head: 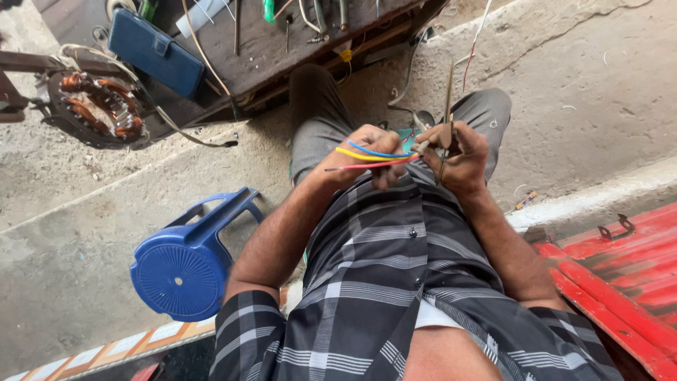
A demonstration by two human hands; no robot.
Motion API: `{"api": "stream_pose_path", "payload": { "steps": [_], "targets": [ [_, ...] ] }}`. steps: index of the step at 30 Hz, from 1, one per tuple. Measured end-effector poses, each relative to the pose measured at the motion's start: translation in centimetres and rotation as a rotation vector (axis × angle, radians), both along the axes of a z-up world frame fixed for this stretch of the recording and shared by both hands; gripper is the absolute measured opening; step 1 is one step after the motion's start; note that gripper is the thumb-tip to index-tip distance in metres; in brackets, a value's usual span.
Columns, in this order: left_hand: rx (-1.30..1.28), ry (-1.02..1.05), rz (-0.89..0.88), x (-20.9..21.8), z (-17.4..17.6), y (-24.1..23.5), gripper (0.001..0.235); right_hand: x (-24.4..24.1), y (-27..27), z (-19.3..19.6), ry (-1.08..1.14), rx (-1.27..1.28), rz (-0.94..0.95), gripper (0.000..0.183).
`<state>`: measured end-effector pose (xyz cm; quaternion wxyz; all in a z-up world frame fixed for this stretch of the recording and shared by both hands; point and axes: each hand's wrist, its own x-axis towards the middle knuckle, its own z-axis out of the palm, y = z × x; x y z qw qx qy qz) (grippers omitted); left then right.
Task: The person sits on the ground and uses shears to strip the outer insulation from a multi-colored electrical cable. They then separate the individual wires and trim the ends.
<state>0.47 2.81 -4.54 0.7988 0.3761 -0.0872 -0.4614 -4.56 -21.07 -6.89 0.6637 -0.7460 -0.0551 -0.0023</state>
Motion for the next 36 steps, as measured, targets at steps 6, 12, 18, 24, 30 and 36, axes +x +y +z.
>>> {"api": "stream_pose_path", "payload": {
  "steps": [6, 12, 18, 24, 30, 36],
  "targets": [
    [0.005, 0.125, -0.069, -2.1, 2.1, -2.4, 0.034, 0.9, 0.7, 1.0, -0.042, -0.051, -0.029, 0.027],
    [-0.02, 0.139, 0.133, -3.6, 3.2, -3.0, 0.029, 0.7, -0.6, 0.4, -0.092, -0.027, -0.083, 0.034],
    [-0.022, 0.065, 0.317, -3.4, 2.9, -2.2, 0.028, -0.6, -4.1, 2.6, -0.241, -0.477, -0.093, 0.056],
    [0.224, -0.344, 0.299, -2.9, 3.8, -0.7, 0.028, -1.3, -5.2, 5.8, -0.384, -0.779, 0.013, 0.056],
    [0.33, -0.452, 0.257, -2.7, 5.6, 0.0, 0.033, -0.3, -4.6, 7.2, -0.356, -0.805, 0.069, 0.058],
    [0.351, -0.512, 0.264, -2.2, 6.7, 0.0, 0.04, -0.2, -4.1, 7.9, -0.324, -0.844, 0.116, 0.058]
  ]
}}
